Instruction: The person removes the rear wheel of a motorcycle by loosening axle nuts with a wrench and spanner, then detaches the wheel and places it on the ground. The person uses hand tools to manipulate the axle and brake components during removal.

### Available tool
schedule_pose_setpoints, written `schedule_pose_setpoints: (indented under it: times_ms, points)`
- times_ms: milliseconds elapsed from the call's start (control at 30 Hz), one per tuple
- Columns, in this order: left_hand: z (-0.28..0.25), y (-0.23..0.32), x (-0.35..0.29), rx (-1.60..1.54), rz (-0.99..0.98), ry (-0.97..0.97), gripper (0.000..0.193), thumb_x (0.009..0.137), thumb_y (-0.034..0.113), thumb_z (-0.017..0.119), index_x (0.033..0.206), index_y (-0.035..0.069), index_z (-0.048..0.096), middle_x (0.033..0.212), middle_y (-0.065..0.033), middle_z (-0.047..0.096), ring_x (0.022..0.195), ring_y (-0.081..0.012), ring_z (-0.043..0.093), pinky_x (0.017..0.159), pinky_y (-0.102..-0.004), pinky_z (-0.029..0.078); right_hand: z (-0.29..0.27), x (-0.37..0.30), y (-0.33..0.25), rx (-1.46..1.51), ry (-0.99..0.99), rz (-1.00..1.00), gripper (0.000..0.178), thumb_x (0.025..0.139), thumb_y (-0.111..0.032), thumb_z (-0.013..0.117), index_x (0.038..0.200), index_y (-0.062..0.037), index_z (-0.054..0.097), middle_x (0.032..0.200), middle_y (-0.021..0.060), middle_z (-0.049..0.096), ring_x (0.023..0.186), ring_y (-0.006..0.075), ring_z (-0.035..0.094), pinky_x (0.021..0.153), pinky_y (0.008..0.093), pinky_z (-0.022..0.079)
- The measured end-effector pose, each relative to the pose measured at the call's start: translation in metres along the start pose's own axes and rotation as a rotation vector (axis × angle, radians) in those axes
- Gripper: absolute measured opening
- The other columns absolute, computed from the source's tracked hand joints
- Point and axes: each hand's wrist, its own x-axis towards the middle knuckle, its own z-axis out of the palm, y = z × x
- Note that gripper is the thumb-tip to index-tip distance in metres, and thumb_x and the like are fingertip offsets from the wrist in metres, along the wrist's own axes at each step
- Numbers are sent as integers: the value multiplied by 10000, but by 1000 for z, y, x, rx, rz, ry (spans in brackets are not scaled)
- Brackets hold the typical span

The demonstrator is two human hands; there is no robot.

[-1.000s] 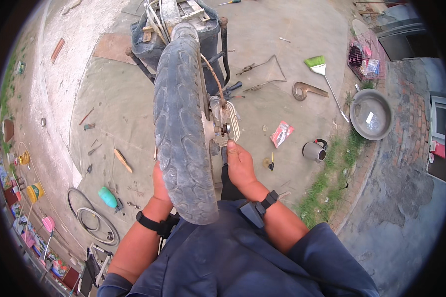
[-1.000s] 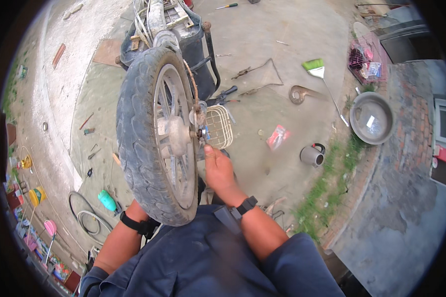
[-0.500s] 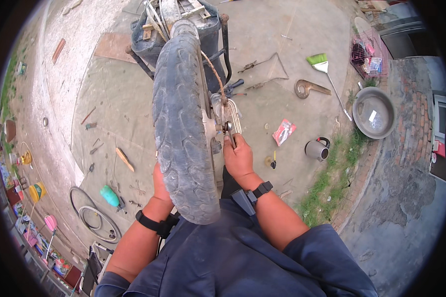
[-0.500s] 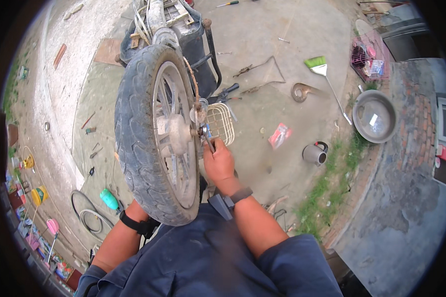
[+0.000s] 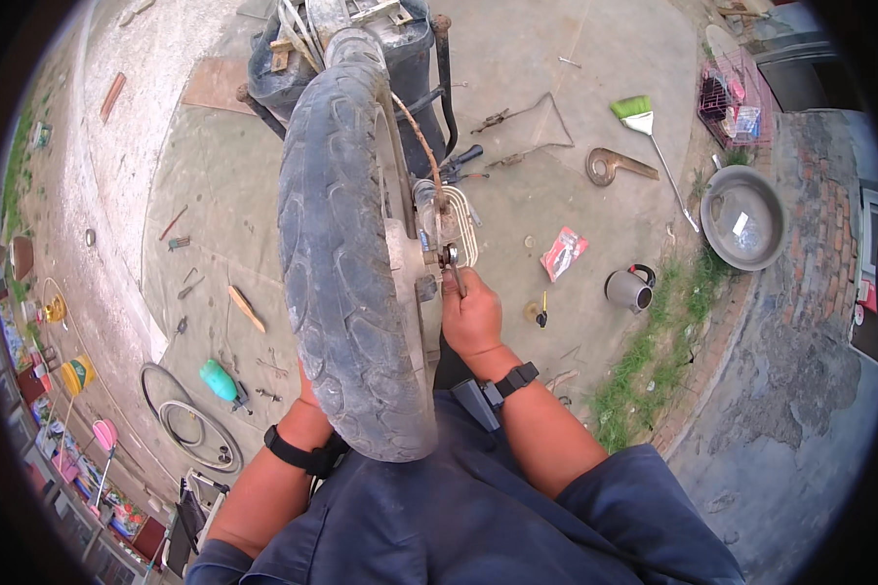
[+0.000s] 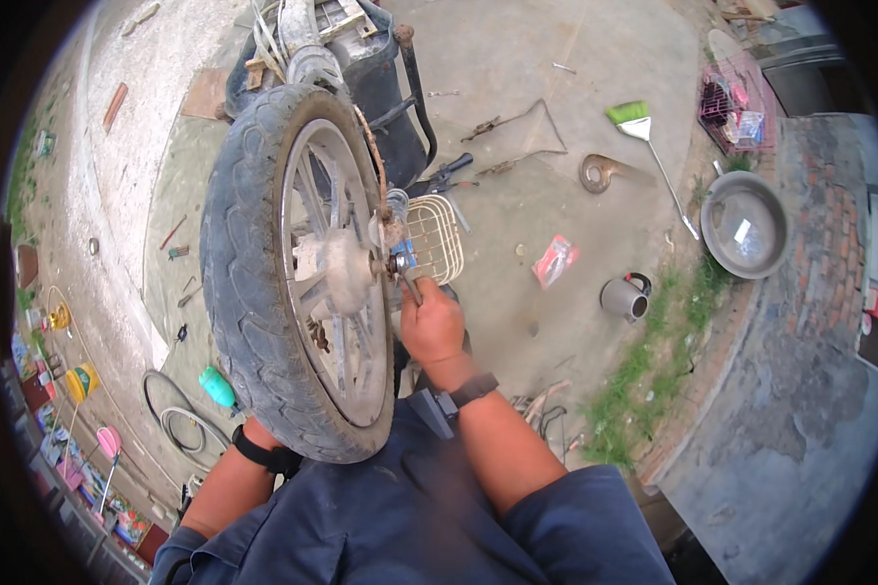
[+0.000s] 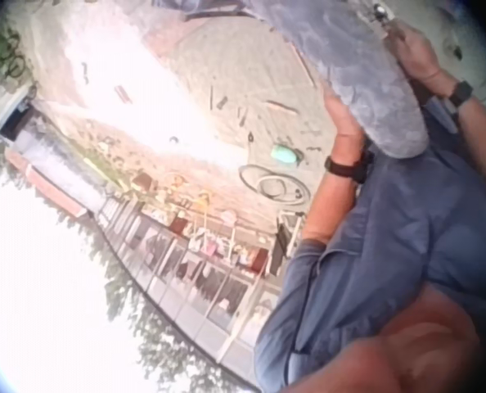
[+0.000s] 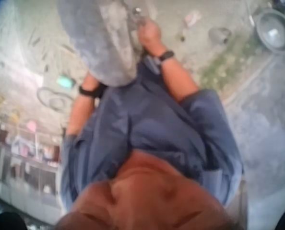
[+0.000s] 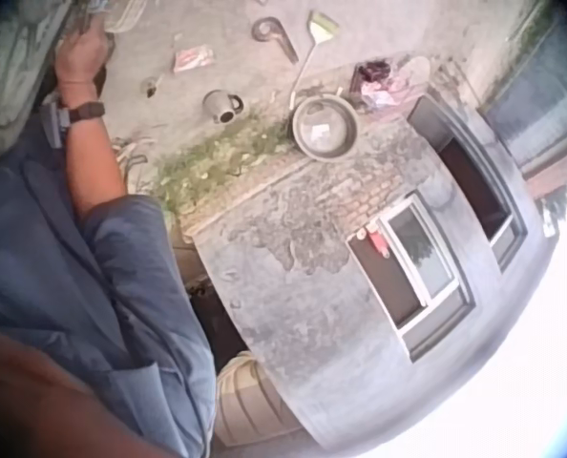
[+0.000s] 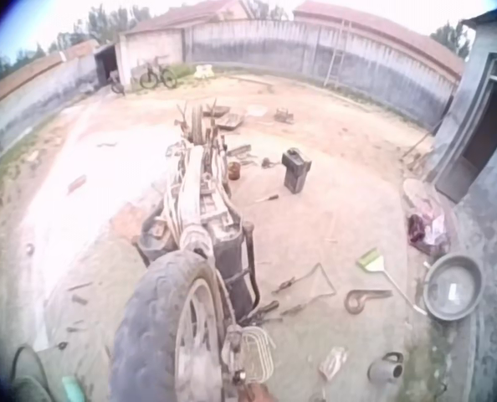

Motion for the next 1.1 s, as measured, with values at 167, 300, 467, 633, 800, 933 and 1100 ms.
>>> schedule_pose_setpoints:
  times_ms: [167,300,467,633,800,933,1100]
  points:
    - [44,25,-19,-800,-242,333,393,1045,175,486,1393,-8,502,1324,-134,590,1200,-223,585,1037,-340,488,-1,-1,0,-2,-11,-22,243,1002,-217,562,850,-29,545,704,220,588,656,452,575,569,483,449]
    - [19,22,-23,-1373,-89,224,419,1052,172,479,1414,-39,470,1332,-189,567,1250,-268,543,1061,-358,452,1,-2,3,18,-4,-26,214,997,-201,569,870,-29,556,717,215,592,658,444,578,573,478,454]
    - [56,11,-21,-3160,-385,-342,379,1030,146,456,1364,-28,489,1221,-300,589,1219,-431,528,1084,-502,366,1,-1,6,-1,-4,-37,103,885,-114,647,848,-52,573,719,195,622,656,413,618,580,481,492]
    - [64,14,-17,-3610,-73,-610,282,965,119,510,1206,-4,591,937,-301,651,990,-488,614,958,-551,429,0,-1,6,34,-24,-53,94,873,-107,649,838,-57,577,733,187,619,648,405,613,578,470,491]
    - [24,3,-18,-3540,-529,-637,274,970,139,515,1192,8,606,868,-287,657,906,-479,642,882,-543,465,0,-1,7,32,-23,-66,93,869,-103,650,832,-58,577,734,181,616,645,399,612,576,466,489]
    - [-2,4,-18,-3705,-418,-704,279,987,165,489,1195,18,604,894,-301,650,919,-479,639,871,-546,467,0,-1,8,38,-14,-71,93,861,-93,650,824,-58,573,729,179,610,642,399,610,573,466,487]
    - [17,5,-17,-3751,88,-883,304,995,171,474,1232,21,593,932,-299,651,944,-469,638,888,-546,456,4,1,13,49,-8,-112,81,841,-67,643,812,-57,568,715,179,599,635,398,605,569,469,483]
